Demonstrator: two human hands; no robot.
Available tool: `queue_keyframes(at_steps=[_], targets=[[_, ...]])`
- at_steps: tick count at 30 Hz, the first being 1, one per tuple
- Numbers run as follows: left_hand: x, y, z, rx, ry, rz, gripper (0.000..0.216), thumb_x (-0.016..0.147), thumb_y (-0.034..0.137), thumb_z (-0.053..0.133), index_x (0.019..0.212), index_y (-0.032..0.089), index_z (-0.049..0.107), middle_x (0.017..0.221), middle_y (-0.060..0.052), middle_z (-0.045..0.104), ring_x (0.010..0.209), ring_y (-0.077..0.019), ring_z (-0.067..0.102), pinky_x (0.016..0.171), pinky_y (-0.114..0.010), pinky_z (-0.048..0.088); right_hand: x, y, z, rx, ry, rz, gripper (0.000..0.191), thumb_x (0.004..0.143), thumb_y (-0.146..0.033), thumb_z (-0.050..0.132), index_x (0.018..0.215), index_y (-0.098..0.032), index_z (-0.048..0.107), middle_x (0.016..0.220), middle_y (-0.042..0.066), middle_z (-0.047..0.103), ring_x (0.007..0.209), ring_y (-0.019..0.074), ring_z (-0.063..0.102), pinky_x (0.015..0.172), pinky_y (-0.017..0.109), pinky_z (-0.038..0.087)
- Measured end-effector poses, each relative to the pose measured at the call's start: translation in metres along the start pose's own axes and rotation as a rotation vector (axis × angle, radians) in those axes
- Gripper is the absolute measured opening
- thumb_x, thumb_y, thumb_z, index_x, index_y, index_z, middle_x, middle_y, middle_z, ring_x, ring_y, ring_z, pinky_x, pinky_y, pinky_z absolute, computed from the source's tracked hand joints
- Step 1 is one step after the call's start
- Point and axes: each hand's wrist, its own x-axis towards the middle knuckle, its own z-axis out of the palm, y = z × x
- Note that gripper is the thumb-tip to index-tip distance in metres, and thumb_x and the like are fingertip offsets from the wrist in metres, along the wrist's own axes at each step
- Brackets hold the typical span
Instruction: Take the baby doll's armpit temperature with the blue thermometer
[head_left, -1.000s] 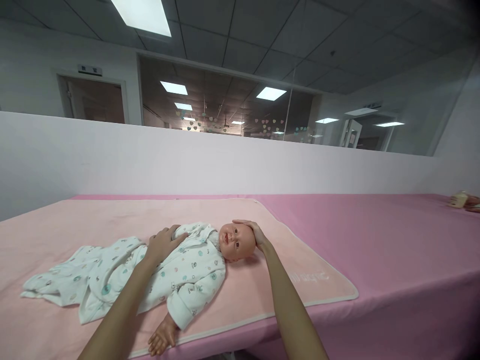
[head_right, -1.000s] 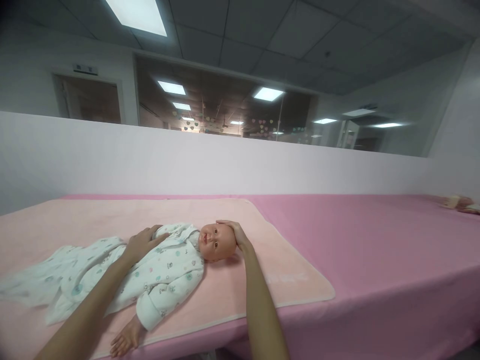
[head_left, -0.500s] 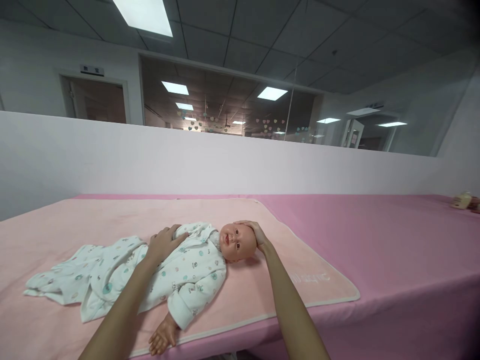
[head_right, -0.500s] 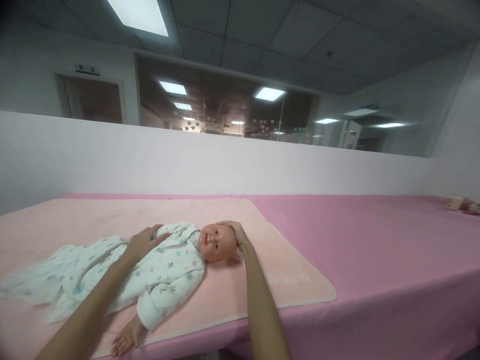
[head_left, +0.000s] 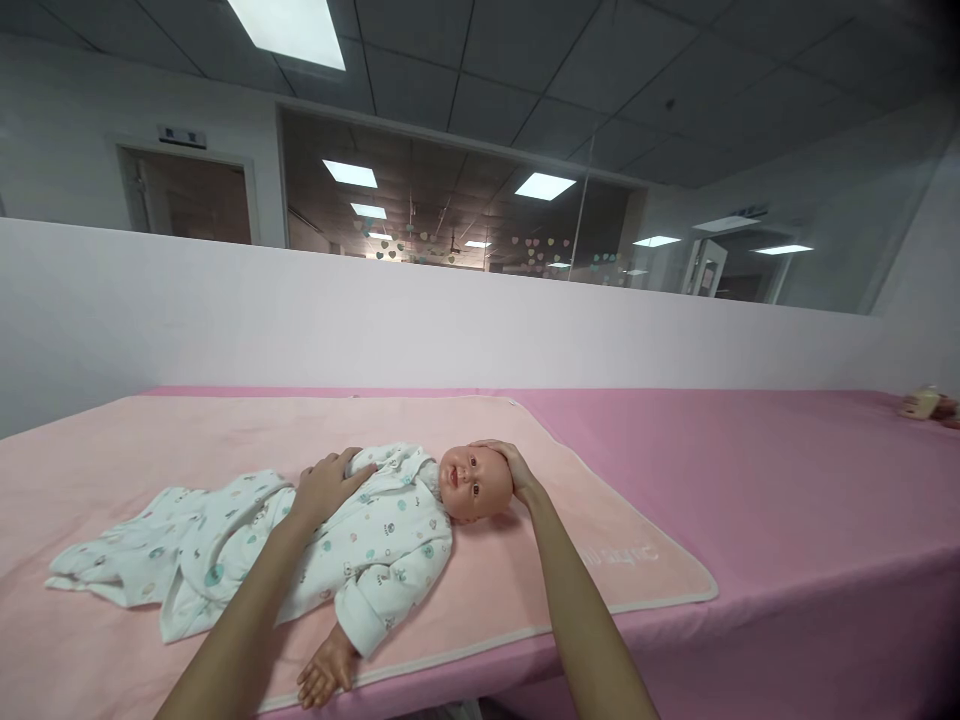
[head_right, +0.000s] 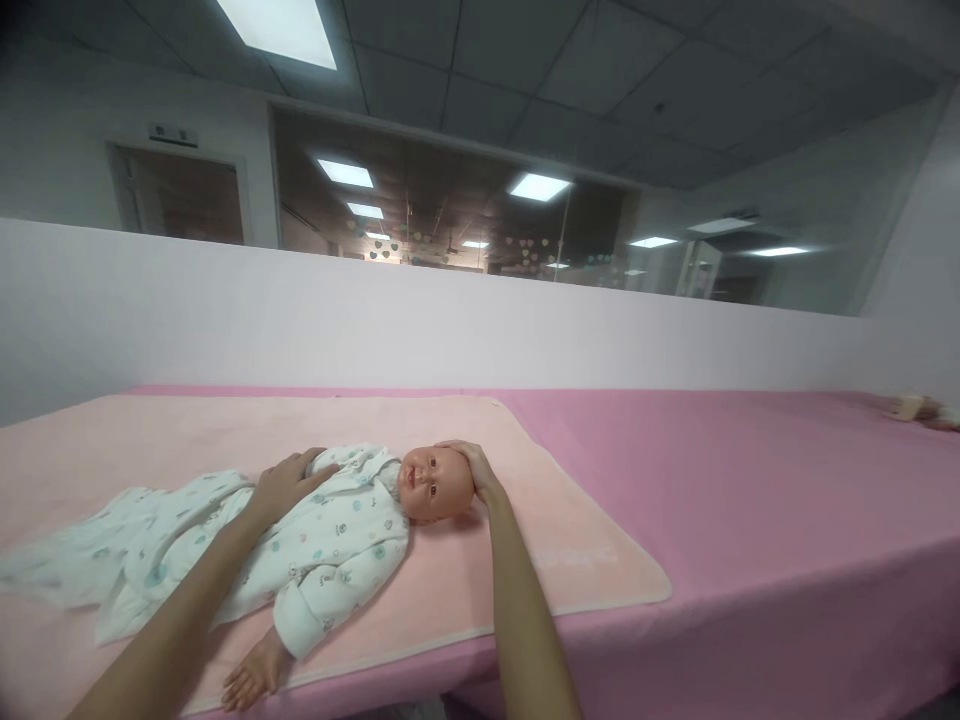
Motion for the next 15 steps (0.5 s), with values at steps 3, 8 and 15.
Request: queue_keyframes(at_steps=[3, 8, 15], targets=[[-0.0007, 0.0010, -0.0006, -0.007, 0.006, 0.015, 0.058, 0.075, 0.064, 0.026, 0.112, 0.026, 0.047, 0.098, -0.009, 0.059, 0.096, -0.0268, 0.052, 0.085, -0.042, 0.033, -0.0016, -0.0012, 0.0010, -0.012, -0.016, 0.005, 0.022, 0.059, -0.034, 0.062, 0.069, -0.016, 0.067, 0.083, 0.006, 0.067, 0.082, 0.0246, 0.060, 0.077, 0.035, 0.044], [-0.0025, 0.0038, -0.0023, 0.001, 0.022, 0.006, 0.056, 0.075, 0.062, 0.027, 0.112, 0.025, 0.048, 0.095, -0.008, 0.060, 0.095, -0.0268, 0.053, 0.084, -0.040, 0.034, -0.0005, 0.0011, 0.0020, -0.034, -0.007, -0.030, 0.026, 0.064, -0.040, 0.059, 0.071, -0.016, 0.066, 0.080, 0.005, 0.067, 0.080, 0.0225, 0.060, 0.078, 0.033, 0.043], [-0.0033, 0.0040, -0.0017, -0.015, 0.037, 0.017, 0.056, 0.075, 0.063, 0.027, 0.111, 0.025, 0.048, 0.093, -0.007, 0.060, 0.093, -0.0262, 0.053, 0.085, -0.041, 0.033, -0.0013, -0.0007, 0.0003, -0.114, -0.050, -0.089, 0.025, 0.065, -0.040, 0.058, 0.071, -0.017, 0.067, 0.083, 0.005, 0.067, 0.083, 0.0218, 0.058, 0.080, 0.032, 0.042]])
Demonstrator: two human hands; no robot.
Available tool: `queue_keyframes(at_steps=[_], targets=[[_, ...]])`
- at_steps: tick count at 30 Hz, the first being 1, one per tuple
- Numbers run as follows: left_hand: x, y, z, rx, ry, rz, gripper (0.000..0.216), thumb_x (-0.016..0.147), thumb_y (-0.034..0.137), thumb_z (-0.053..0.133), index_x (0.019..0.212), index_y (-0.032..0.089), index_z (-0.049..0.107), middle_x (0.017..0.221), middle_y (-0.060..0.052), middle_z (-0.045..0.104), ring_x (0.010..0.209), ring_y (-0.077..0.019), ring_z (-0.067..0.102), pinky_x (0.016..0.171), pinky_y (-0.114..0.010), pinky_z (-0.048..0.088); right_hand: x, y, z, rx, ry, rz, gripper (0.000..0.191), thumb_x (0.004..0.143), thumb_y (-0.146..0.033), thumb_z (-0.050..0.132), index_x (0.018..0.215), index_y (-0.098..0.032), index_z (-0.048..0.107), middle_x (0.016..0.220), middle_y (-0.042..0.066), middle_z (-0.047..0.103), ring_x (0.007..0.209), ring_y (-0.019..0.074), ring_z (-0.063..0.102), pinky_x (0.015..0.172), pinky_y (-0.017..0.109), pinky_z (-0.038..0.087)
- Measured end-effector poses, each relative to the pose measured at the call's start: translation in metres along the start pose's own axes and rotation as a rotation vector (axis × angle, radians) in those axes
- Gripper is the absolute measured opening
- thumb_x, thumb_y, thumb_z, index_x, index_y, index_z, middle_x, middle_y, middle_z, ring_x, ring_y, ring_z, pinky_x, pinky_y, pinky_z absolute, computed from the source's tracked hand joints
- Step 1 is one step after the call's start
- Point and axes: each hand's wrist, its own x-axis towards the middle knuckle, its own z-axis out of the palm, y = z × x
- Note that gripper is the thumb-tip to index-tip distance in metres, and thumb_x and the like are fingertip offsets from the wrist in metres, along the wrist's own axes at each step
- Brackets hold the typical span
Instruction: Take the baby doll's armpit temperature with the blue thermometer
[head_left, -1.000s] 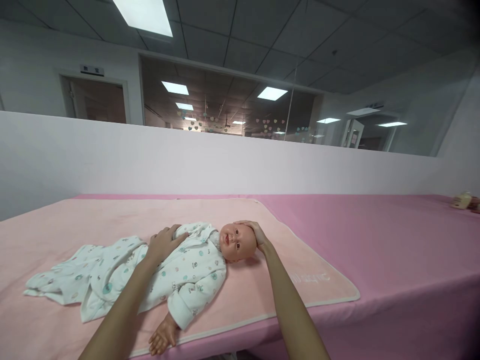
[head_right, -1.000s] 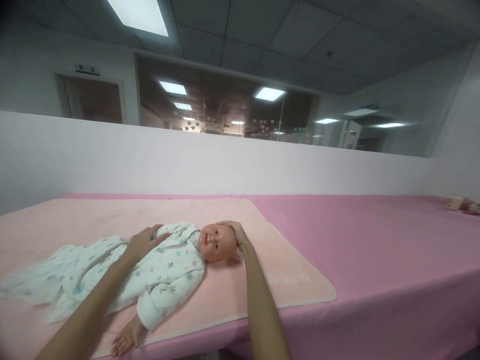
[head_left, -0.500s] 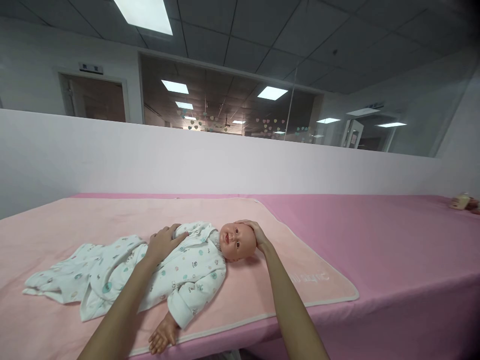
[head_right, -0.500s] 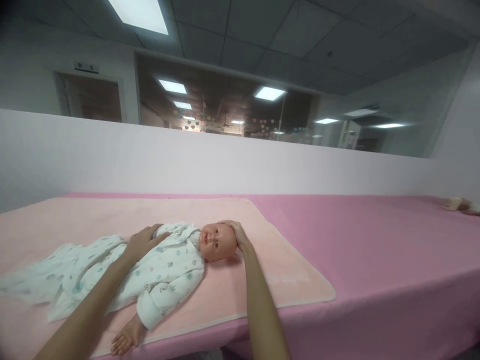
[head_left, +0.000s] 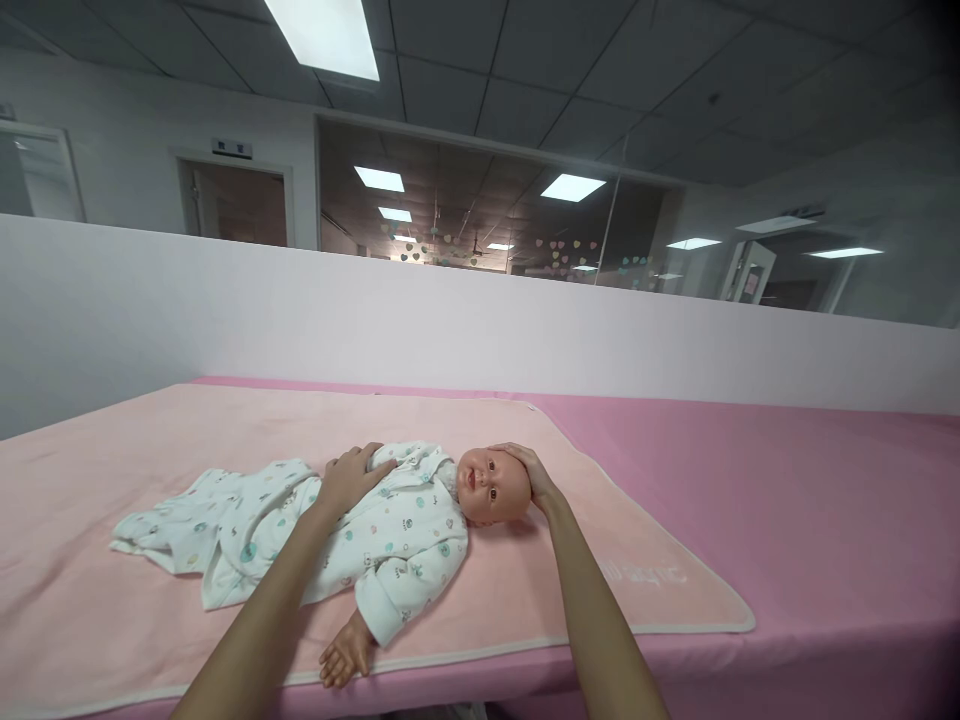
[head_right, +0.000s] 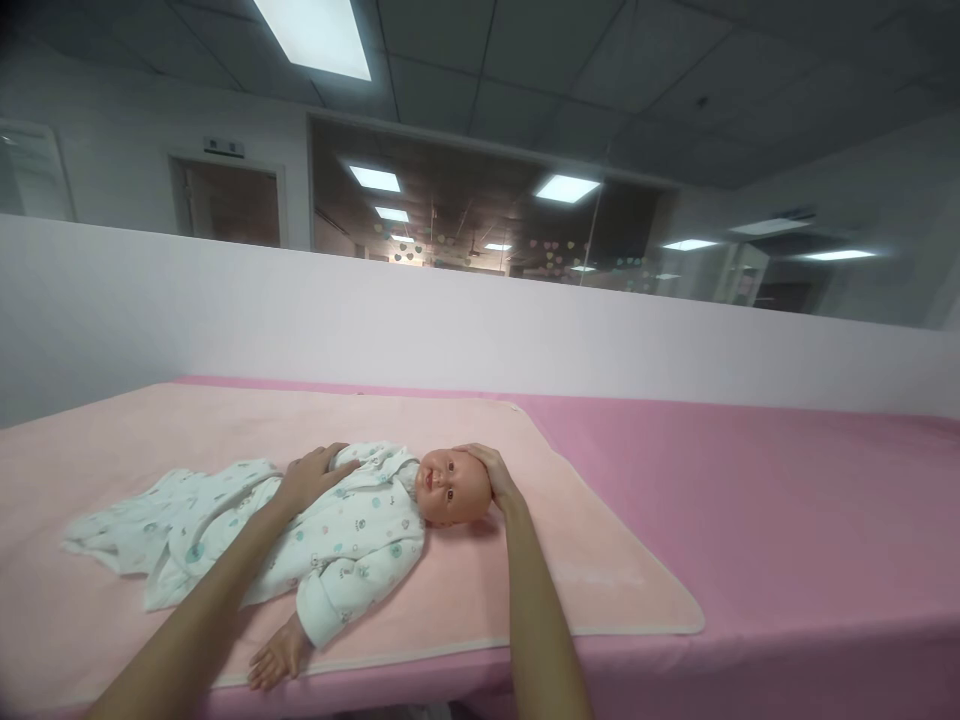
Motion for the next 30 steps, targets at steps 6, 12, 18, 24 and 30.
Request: queue_keyframes(at_steps=[6, 12, 18, 24, 30], targets=[[0.002, -0.004, 0.001, -0.008, -0.027, -0.015, 0.059, 0.074, 0.064, 0.026, 0.113, 0.025, 0.047, 0.099, -0.009, 0.059, 0.097, -0.0273, 0.052, 0.085, -0.041, 0.033, 0.003, -0.001, -0.001, -0.016, 0.028, -0.013, 0.020, 0.061, -0.036, 0.060, 0.065, -0.017, 0.066, 0.084, 0.004, 0.067, 0.086, 0.0224, 0.057, 0.080, 0.032, 0.042], [0.002, -0.004, 0.000, -0.006, -0.030, -0.010, 0.056, 0.074, 0.062, 0.028, 0.112, 0.025, 0.047, 0.098, -0.008, 0.059, 0.097, -0.0279, 0.052, 0.084, -0.041, 0.033, -0.004, -0.007, 0.001, -0.024, 0.001, -0.026, 0.018, 0.064, -0.034, 0.059, 0.067, -0.017, 0.067, 0.086, 0.004, 0.067, 0.085, 0.0217, 0.057, 0.081, 0.031, 0.041], [0.003, -0.006, 0.002, 0.045, -0.036, 0.015, 0.042, 0.079, 0.038, 0.027, 0.114, 0.026, 0.045, 0.095, -0.007, 0.058, 0.095, -0.0244, 0.052, 0.083, -0.039, 0.034, -0.002, -0.005, 0.001, -0.014, 0.008, -0.022, 0.018, 0.064, -0.033, 0.059, 0.067, -0.017, 0.067, 0.088, 0.004, 0.066, 0.087, 0.0220, 0.057, 0.081, 0.031, 0.042], [0.006, -0.009, 0.006, 0.039, -0.043, 0.013, 0.041, 0.079, 0.034, 0.025, 0.115, 0.025, 0.044, 0.097, -0.008, 0.057, 0.097, -0.0239, 0.051, 0.084, -0.041, 0.033, 0.003, 0.006, -0.004, -0.006, 0.038, -0.050, 0.025, 0.065, -0.030, 0.056, 0.085, -0.019, 0.067, 0.096, 0.004, 0.065, 0.095, 0.0215, 0.055, 0.087, 0.032, 0.039], [0.007, -0.011, 0.008, 0.032, -0.032, 0.006, 0.040, 0.079, 0.033, 0.027, 0.115, 0.026, 0.044, 0.097, -0.007, 0.058, 0.096, -0.0234, 0.051, 0.084, -0.039, 0.033, -0.003, -0.005, -0.001, 0.017, 0.042, 0.037, 0.022, 0.062, -0.031, 0.062, 0.076, -0.016, 0.068, 0.092, 0.006, 0.066, 0.092, 0.0226, 0.057, 0.086, 0.032, 0.041]])
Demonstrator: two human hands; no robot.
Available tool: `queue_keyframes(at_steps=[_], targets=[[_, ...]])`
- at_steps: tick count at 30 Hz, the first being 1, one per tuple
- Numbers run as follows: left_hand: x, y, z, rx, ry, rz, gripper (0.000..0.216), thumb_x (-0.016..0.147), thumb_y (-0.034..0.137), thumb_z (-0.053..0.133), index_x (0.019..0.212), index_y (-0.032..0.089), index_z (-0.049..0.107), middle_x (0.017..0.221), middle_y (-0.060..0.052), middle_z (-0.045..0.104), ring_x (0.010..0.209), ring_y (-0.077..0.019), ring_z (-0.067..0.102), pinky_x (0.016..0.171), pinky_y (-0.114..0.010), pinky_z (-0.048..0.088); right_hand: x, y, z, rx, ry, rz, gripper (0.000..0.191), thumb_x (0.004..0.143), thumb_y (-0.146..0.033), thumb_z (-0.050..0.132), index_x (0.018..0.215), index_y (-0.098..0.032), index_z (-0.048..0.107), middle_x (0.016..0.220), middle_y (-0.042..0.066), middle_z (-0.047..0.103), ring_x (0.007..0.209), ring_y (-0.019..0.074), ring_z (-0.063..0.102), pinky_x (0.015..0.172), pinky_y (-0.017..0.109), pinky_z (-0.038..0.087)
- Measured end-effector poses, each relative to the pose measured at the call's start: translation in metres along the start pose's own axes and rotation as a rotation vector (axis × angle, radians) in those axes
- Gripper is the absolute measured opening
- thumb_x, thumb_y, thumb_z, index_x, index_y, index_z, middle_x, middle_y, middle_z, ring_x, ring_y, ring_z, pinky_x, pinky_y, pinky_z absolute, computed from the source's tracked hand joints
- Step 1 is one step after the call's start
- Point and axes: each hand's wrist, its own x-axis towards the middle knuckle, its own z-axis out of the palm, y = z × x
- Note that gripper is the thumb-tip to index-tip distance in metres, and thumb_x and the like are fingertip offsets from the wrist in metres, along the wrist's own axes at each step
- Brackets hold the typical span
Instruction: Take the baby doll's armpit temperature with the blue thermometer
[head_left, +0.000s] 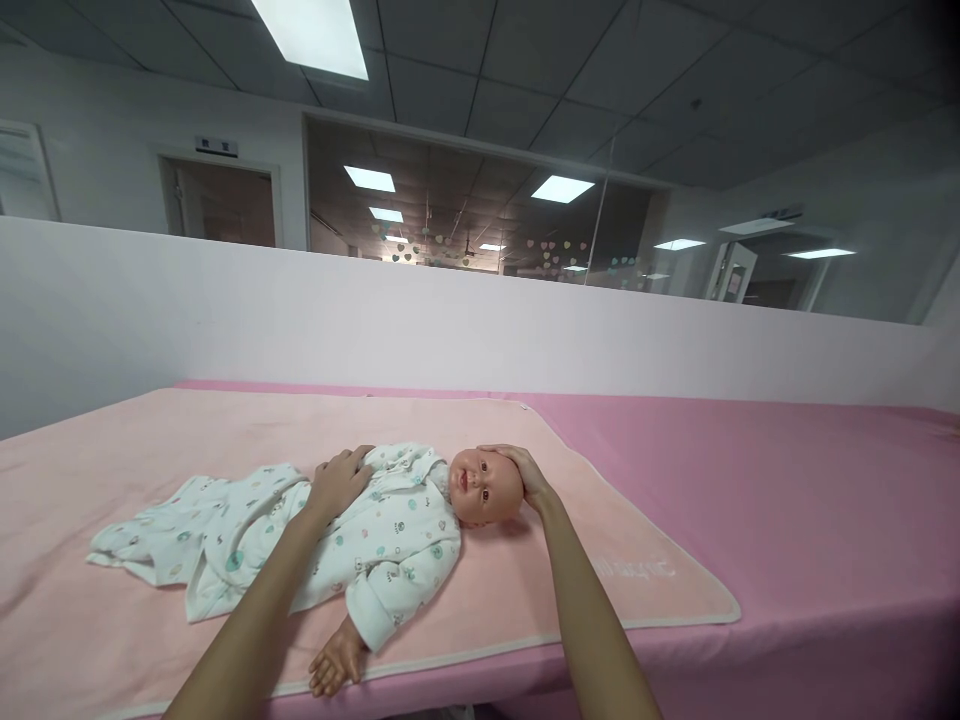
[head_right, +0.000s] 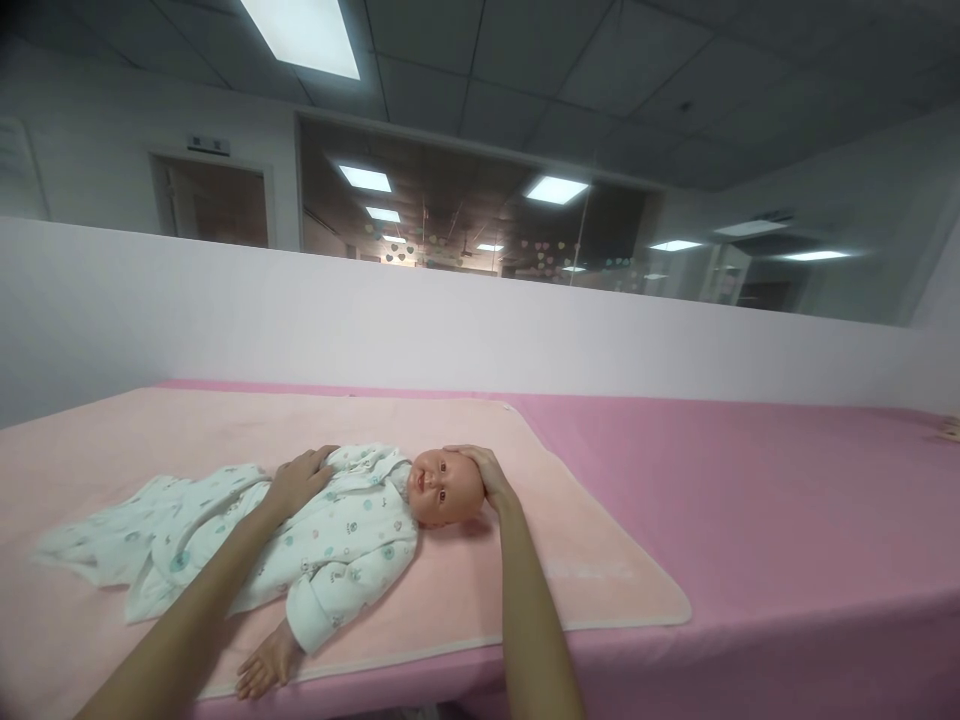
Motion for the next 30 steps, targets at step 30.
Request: queue_keyframes(at_steps=[30], targets=[[0.006, -0.002, 0.008, 0.096, -0.030, -0.108, 0.046, 0.079, 0.038, 0.027, 0.123, 0.029, 0.039, 0.109, -0.012, 0.055, 0.104, -0.0304, 0.046, 0.089, -0.057, 0.021, 0.009, 0.014, -0.003, 0.027, 0.063, -0.027, 0.041, 0.067, -0.040, 0.058, 0.104, -0.021, 0.060, 0.103, 0.004, 0.063, 0.097, 0.0189, 0.056, 0.085, 0.029, 0.041]])
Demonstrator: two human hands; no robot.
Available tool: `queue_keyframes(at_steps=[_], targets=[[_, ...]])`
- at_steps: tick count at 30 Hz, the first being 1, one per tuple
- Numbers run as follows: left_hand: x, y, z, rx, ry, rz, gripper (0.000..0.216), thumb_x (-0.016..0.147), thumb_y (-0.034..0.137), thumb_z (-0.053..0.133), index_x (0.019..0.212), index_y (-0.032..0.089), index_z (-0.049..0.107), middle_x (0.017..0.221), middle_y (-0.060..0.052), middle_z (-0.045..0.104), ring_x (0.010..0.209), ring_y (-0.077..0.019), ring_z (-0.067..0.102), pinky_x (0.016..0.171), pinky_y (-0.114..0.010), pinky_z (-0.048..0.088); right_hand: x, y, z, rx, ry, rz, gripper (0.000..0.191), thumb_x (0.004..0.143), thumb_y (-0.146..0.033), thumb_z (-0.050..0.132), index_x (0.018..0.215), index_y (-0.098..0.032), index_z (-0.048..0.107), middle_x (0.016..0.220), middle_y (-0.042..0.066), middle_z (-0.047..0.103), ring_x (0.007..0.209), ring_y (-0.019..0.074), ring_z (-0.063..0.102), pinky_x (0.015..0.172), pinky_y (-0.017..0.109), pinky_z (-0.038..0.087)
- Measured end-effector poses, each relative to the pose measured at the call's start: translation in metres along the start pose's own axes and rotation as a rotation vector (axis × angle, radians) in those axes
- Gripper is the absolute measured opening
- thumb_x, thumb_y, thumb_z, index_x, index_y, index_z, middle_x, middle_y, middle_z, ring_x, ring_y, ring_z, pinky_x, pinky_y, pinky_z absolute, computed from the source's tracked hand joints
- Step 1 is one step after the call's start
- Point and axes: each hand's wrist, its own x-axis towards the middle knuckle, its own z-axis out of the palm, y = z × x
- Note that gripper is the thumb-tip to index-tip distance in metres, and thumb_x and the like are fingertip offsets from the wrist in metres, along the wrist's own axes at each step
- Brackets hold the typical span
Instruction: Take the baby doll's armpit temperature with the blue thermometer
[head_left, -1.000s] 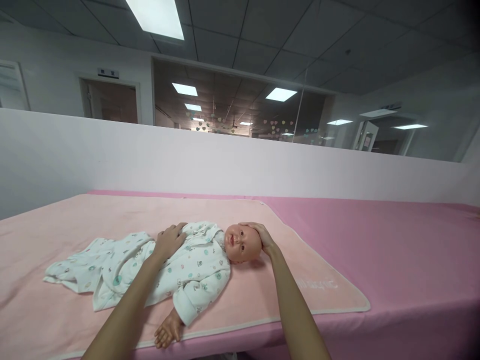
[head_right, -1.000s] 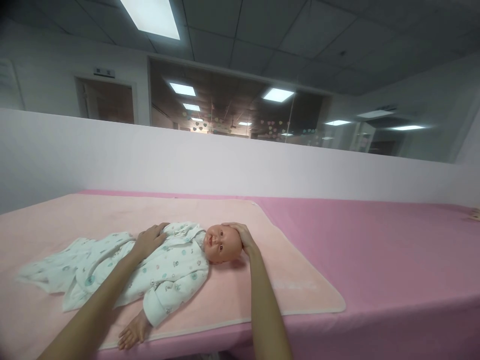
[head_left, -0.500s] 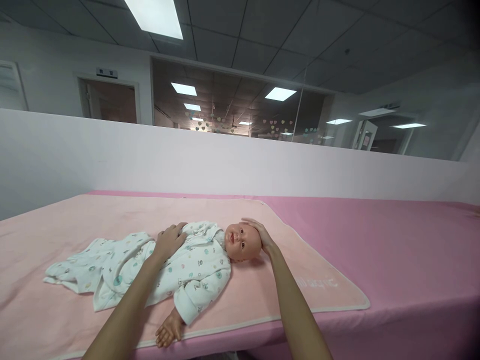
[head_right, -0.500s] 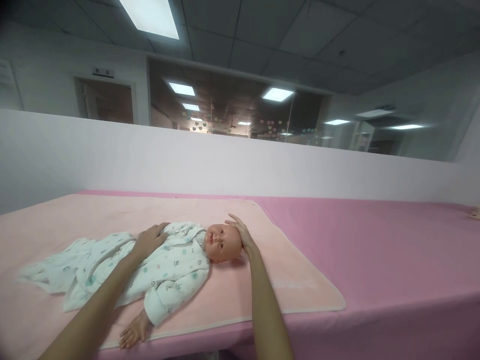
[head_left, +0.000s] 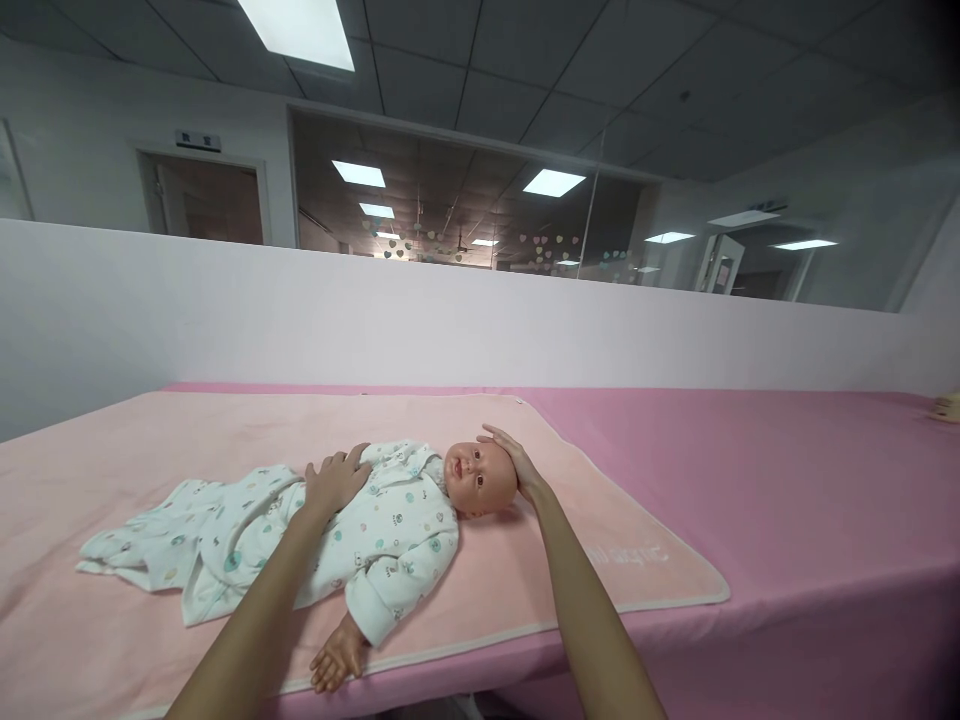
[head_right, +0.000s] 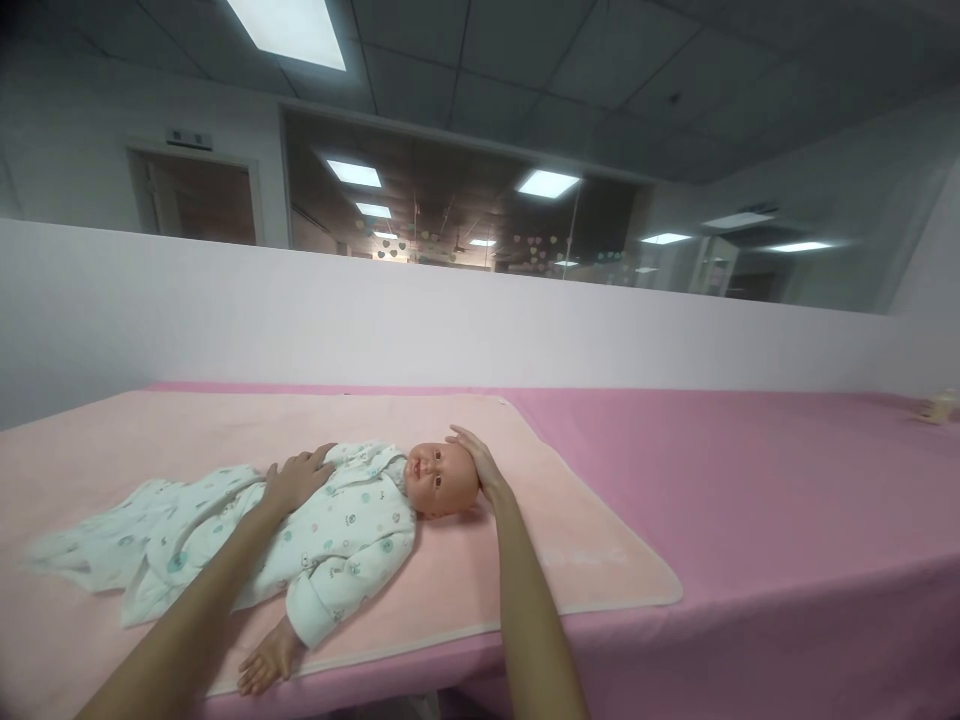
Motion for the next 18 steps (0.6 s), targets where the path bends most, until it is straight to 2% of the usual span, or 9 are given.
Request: queue_keyframes(at_steps=[4, 8, 14, 18], targets=[[0.001, 0.000, 0.000, -0.027, 0.009, -0.062, 0.050, 0.078, 0.042, 0.029, 0.126, 0.028, 0.038, 0.116, -0.012, 0.053, 0.108, -0.0326, 0.044, 0.089, -0.057, 0.022, 0.001, 0.003, 0.006, 0.026, 0.110, 0.026, 0.034, 0.065, -0.043, 0.058, 0.080, -0.013, 0.067, 0.089, 0.006, 0.066, 0.082, 0.0190, 0.060, 0.075, 0.026, 0.045], [0.000, -0.002, 0.000, -0.096, 0.082, -0.027, 0.050, 0.078, 0.044, 0.031, 0.120, 0.025, 0.046, 0.120, -0.011, 0.051, 0.110, -0.0311, 0.044, 0.090, -0.052, 0.027, 0.004, 0.008, 0.009, 0.121, 0.261, 0.028, 0.032, 0.064, -0.043, 0.057, 0.071, -0.013, 0.066, 0.074, 0.006, 0.067, 0.070, 0.0179, 0.061, 0.067, 0.026, 0.045], [-0.011, 0.005, -0.009, -0.273, 0.204, 0.186, 0.047, 0.078, 0.048, 0.034, 0.112, 0.022, 0.053, 0.119, -0.008, 0.051, 0.106, -0.0254, 0.047, 0.084, -0.036, 0.038, 0.010, 0.013, 0.008, 0.014, 0.469, -0.065, 0.033, 0.064, -0.045, 0.052, 0.067, -0.014, 0.063, 0.066, 0.006, 0.066, 0.065, 0.0190, 0.061, 0.062, 0.028, 0.045], [-0.026, 0.022, -0.024, -0.382, 0.241, 0.386, 0.036, 0.078, 0.046, 0.038, 0.097, 0.024, 0.061, 0.099, -0.004, 0.061, 0.096, -0.0211, 0.051, 0.080, -0.030, 0.040, 0.008, 0.010, 0.013, -0.053, 0.575, -0.118, 0.029, 0.065, -0.043, 0.050, 0.067, -0.016, 0.060, 0.069, 0.005, 0.065, 0.070, 0.0192, 0.059, 0.065, 0.028, 0.043]])
